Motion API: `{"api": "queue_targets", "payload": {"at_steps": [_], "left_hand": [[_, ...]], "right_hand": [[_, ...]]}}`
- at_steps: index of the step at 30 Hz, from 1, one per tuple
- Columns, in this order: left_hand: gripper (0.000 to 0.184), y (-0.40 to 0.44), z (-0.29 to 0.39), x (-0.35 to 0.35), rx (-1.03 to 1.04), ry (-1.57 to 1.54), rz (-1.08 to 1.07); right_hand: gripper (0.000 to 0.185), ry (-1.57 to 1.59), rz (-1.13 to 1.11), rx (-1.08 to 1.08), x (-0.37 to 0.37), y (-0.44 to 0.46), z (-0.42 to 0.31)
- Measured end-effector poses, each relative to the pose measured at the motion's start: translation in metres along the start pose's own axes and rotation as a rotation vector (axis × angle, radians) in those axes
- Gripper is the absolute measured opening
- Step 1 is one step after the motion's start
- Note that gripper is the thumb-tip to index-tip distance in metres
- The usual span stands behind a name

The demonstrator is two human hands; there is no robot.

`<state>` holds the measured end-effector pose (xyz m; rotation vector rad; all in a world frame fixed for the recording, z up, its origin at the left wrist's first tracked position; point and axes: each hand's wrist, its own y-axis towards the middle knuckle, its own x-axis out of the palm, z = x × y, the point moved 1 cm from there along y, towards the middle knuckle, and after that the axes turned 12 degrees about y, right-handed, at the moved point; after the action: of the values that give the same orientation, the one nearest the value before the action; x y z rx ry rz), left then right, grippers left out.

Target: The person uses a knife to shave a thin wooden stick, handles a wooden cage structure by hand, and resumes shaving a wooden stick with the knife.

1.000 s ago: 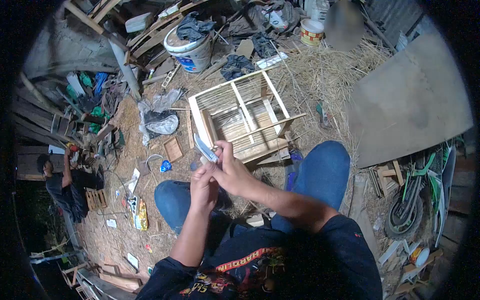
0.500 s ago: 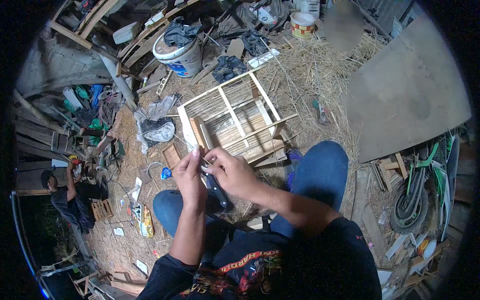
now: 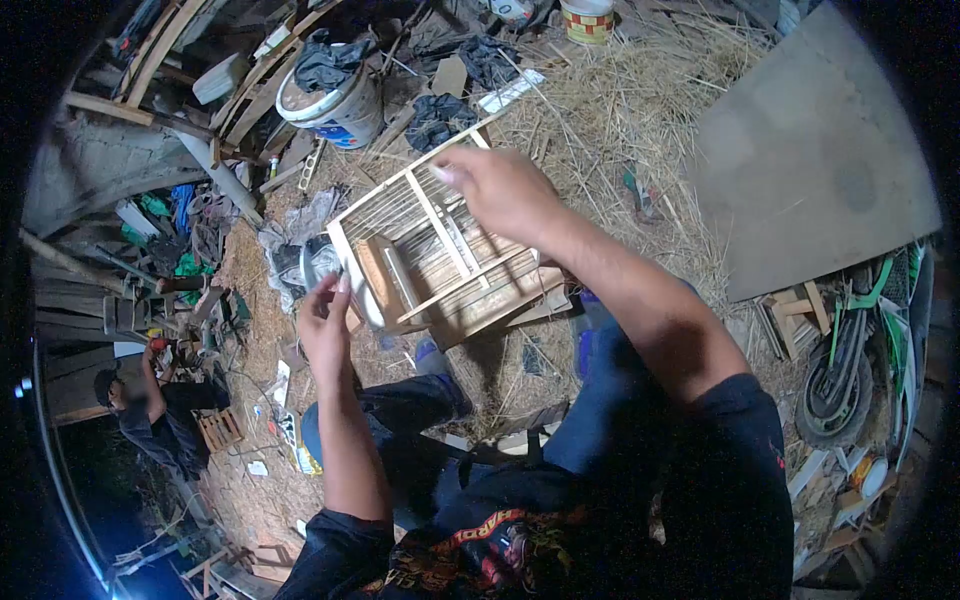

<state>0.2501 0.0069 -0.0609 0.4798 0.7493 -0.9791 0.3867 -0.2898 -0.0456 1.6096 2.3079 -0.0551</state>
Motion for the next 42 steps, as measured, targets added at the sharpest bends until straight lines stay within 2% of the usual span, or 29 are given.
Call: {"api": "queue_targets", "payload": {"at_steps": [1,2,4,7,9,11,12,13,15,16,18,21,23,25,27,29,37,39,42], "left_hand": [[0.067,0.004,0.001,0.001,0.095,0.281,0.095],[0.067,0.007,0.004,0.006,0.096,0.29,0.088],[0.081,0.01,0.016,0.017,0.074,0.667,0.164],[0.086,0.017,0.016,0.034,0.073,0.826,0.141],[0.081,0.018,0.019,0.038,0.008,0.804,0.062],[0.076,0.019,0.0,0.041,0.03,0.734,0.085],[0.065,0.02,-0.012,0.044,0.119,0.73,0.145],[0.065,0.022,-0.023,0.047,0.116,0.74,0.14],[0.063,0.027,-0.03,0.047,0.241,0.66,0.189],[0.063,0.028,-0.026,0.045,0.24,0.667,0.186],[0.056,0.029,-0.017,0.041,0.08,0.599,0.041],[0.064,0.033,-0.034,0.044,0.114,0.493,0.066],[0.064,0.032,-0.032,0.043,0.091,0.517,0.017],[0.061,0.033,-0.041,0.044,0.067,0.322,0.001],[0.06,0.037,-0.05,0.043,0.061,0.392,-0.034],[0.059,0.038,-0.061,0.044,0.076,0.266,-0.059],[0.058,0.039,-0.061,0.046,0.114,0.337,-0.052],[0.056,0.04,-0.071,0.048,0.119,0.201,-0.029],[0.055,0.042,-0.073,0.05,0.183,0.18,-0.009]], "right_hand": [[0.025,-0.05,0.023,-0.051,-0.002,0.009,0.0],[0.025,-0.042,0.026,-0.044,-0.001,0.018,0.007],[0.023,-0.085,0.064,-0.076,0.004,0.034,0.011],[0.02,-0.159,-0.05,0.059,0.003,0.036,-0.001],[0.017,-0.18,-0.07,0.087,0.004,0.041,0.015],[0.011,-0.214,-0.042,-0.136,0.009,0.048,0.046],[0.011,-0.205,-0.044,-0.131,0.008,0.049,0.048],[0.009,-0.267,-0.077,-0.111,0.006,0.049,0.048],[0.007,-0.321,-0.111,-0.088,0.007,0.05,0.05],[0.005,-0.385,-0.129,-0.124,0.009,0.048,0.05],[0.005,-0.445,-0.147,-0.157,0.008,0.047,0.046],[0.008,-0.584,-0.276,-0.061,0.009,0.05,0.045],[0.008,-0.622,-0.245,-0.225,0.012,0.05,0.057],[0.009,-0.597,-0.236,-0.223,0.008,0.047,0.051],[0.01,-0.575,-0.227,-0.226,0.003,0.046,0.042],[0.013,-0.612,-0.375,-0.094,0.003,0.045,0.04],[0.007,-0.628,-0.357,-0.179,0.003,0.04,0.043],[0.008,-0.627,-0.343,-0.194,0.004,0.04,0.045],[0.008,-0.612,-0.356,-0.188,0.004,0.041,0.046]]}}
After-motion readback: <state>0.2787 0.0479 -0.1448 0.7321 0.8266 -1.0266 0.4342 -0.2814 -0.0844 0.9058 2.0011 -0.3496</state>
